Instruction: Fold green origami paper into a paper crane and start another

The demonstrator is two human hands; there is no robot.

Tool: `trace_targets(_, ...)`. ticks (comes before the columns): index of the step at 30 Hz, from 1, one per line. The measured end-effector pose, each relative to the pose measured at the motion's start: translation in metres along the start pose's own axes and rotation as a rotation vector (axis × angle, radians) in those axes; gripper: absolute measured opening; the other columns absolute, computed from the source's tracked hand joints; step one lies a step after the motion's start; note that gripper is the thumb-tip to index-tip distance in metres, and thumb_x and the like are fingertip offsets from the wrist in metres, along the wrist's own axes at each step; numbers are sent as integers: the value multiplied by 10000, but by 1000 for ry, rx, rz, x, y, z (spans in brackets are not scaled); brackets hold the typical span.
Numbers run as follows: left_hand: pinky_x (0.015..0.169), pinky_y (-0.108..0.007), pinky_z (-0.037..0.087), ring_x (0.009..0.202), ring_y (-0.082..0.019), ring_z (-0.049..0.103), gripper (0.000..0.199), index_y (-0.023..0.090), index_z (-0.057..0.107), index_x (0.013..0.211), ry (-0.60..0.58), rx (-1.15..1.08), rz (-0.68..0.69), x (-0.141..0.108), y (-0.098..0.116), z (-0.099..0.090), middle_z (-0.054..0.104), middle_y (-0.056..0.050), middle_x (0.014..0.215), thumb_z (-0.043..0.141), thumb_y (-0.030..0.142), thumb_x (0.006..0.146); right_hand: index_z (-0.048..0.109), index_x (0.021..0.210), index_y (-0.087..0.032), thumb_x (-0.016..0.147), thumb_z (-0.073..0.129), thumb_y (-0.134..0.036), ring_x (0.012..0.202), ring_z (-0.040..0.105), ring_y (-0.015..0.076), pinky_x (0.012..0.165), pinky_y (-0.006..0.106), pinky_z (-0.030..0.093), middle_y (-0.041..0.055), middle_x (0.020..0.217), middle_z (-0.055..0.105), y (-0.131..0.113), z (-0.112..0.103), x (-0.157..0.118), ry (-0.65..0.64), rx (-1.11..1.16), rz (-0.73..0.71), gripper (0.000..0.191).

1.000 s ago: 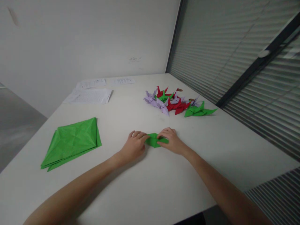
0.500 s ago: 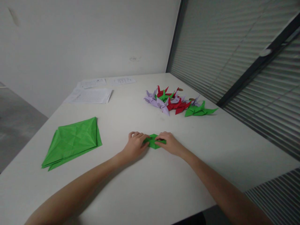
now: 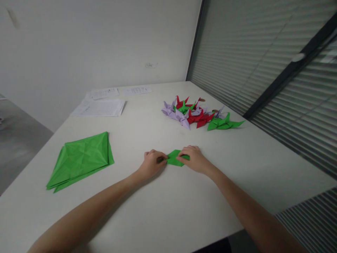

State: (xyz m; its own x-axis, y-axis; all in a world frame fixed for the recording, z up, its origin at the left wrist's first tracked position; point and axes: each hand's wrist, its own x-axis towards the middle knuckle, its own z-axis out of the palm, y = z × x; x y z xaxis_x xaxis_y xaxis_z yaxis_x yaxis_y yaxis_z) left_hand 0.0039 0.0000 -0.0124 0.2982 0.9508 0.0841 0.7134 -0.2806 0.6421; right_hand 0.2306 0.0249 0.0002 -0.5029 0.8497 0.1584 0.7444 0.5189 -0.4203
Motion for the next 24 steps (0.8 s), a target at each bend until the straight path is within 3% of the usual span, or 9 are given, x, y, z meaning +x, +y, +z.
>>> trace_targets(10, 878, -377, 365, 891, -208, 601, 118, 252, 732, 866, -22, 21, 0, 0, 0, -4, 713, -4, 830, 676, 263, 763, 661, 732, -220, 893, 585, -447, 834, 580, 201, 797, 369, 306, 13, 798, 707, -19, 15, 0, 37, -28, 133, 288)
trace_targets(18, 872, -385, 378, 875, -225, 621, 167, 255, 732, 898, -61, 134, -35, -2, 2, -16, 727, -10, 841, 669, 340, 768, 653, 734, -220, 869, 591, -508, 858, 565, 234, 802, 391, 294, 45, 777, 695, -23, 19, 0, 69, -131, 126, 323)
trace_targets(24, 762, -309, 445, 771, -189, 647, 161, 231, 742, 876, -103, 117, -59, 1, 0, -19, 732, -17, 805, 613, 285, 796, 653, 733, -223, 887, 579, -478, 860, 566, 221, 815, 390, 296, 35, 777, 691, -21, 19, -1, 70, -98, 129, 307)
